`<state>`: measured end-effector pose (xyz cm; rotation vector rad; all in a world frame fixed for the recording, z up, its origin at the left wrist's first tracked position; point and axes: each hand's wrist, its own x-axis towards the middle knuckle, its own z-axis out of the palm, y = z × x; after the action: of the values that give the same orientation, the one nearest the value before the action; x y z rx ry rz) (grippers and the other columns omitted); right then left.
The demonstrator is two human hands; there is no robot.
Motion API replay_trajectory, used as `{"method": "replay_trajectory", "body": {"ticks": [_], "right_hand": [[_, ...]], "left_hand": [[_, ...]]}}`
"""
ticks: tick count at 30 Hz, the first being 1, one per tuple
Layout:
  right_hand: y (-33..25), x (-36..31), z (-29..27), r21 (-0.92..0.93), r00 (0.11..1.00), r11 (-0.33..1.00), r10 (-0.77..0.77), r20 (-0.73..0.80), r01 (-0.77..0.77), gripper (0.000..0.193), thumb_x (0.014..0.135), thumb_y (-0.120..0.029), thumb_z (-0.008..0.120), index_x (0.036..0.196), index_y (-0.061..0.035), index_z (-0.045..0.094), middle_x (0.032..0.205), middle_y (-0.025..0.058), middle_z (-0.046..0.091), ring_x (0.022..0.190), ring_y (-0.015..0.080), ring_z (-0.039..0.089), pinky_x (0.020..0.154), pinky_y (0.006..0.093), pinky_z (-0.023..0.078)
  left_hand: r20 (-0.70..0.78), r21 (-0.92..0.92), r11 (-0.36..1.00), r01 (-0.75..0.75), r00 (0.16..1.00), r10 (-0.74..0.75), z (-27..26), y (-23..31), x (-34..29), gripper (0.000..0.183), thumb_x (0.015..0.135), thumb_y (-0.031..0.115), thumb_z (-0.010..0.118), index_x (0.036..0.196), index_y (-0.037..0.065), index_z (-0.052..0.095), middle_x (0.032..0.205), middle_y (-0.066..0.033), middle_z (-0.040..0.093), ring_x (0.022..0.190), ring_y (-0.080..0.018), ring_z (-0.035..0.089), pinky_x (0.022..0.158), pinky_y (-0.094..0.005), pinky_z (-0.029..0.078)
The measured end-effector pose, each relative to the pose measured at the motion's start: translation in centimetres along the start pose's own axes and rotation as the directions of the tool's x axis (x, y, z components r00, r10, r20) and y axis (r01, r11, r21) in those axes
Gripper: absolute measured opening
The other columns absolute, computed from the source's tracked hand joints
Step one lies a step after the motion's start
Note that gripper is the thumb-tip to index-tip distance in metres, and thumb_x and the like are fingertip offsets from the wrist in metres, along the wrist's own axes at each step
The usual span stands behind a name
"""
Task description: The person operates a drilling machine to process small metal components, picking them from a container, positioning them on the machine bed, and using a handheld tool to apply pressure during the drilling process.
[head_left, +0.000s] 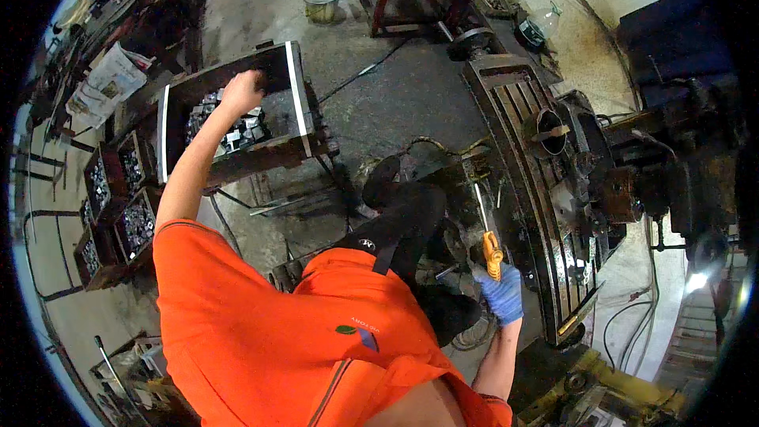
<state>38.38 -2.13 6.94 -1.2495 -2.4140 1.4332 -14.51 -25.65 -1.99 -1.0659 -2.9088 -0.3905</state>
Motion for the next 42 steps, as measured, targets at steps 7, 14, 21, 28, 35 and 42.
{"method": "replay_trajectory", "body": {"ticks": [7,14,21,28,35,42], "right_hand": [[0.2,0.3,0.2,-0.098,0.998,0.995,-0.023,-0.051,0.017,0.028,0.071,-0.024,0.070,0.074,-0.0004,0.057,0.055,0.0071,0.050,0.051,0.0128,0.039,0.049,0.0313,0.038],[0.3,0.5,0.2,-0.169,0.998,0.985,0.005,-0.063,-0.016,0.030,0.071,-0.028,0.069,0.076,-0.0012,0.057,0.059,0.0105,0.056,0.050,0.0167,0.046,0.051,0.0317,0.042],[0.9,0.1,0.2,-0.136,0.999,0.991,-0.006,-0.043,0.000,0.032,0.069,-0.032,0.069,0.078,-0.0032,0.059,0.064,0.0159,0.058,0.057,0.0276,0.058,0.052,0.0350,0.044],[-5.1,0.9,0.8,-0.269,0.988,0.955,-0.097,0.118,0.126,0.035,0.069,-0.037,0.066,0.081,-0.0051,0.060,0.066,0.0189,0.057,0.063,0.0343,0.058,0.054,0.0378,0.045],[-8.2,3.5,0.2,-0.397,0.987,0.904,-0.150,0.055,0.159,0.046,0.074,-0.048,0.055,0.071,-0.0029,0.061,0.068,0.0206,0.058,0.067,0.0383,0.057,0.061,0.0438,0.045],[-3.8,1.8,-3.6,-0.425,0.998,0.905,0.039,0.049,-0.015,0.044,0.073,-0.046,0.056,0.077,-0.0022,0.061,0.067,0.0225,0.056,0.067,0.0382,0.055,0.060,0.0409,0.043]], "left_hand": [[0.462,0.467,0.829,-0.307,0.885,0.068,5.4,-4.9,1.2,0.021,0.065,0.017,0.065,0.084,0.010,0.062,0.091,-0.0107,0.062,0.089,-0.0257,0.060,0.072,-0.0380,0.048],[0.581,0.472,0.772,-0.424,0.809,0.089,5.4,-4.9,2.0,0.023,0.068,0.016,0.062,0.091,0.012,0.061,0.086,-0.0116,0.062,0.087,-0.0260,0.060,0.069,-0.0383,0.049],[0.040,-0.585,0.805,0.102,0.994,-0.097,1.4,-3.8,-0.3,0.032,0.076,0.004,0.057,0.106,-0.003,0.054,0.093,-0.0139,0.062,0.084,-0.0233,0.060,0.073,-0.0315,0.047],[0.135,-0.986,-0.080,0.148,0.981,0.142,-6.3,9.1,-0.1,0.033,0.077,0.009,0.058,0.104,-0.006,0.045,0.088,-0.0117,0.057,0.078,-0.0243,0.061,0.073,-0.0343,0.049],[0.231,-0.889,-0.246,0.387,0.841,0.490,-2.3,23.8,2.0,0.029,0.081,0.011,0.052,0.106,-0.004,0.049,0.085,-0.0129,0.059,0.069,-0.0229,0.061,0.055,-0.0312,0.048],[0.387,-0.890,0.091,0.448,0.632,0.671,2.3,37.3,-0.2,0.031,0.081,0.012,0.056,0.106,-0.005,0.050,0.075,-0.0060,0.056,0.062,-0.0141,0.054,0.058,-0.0274,0.046]]}}
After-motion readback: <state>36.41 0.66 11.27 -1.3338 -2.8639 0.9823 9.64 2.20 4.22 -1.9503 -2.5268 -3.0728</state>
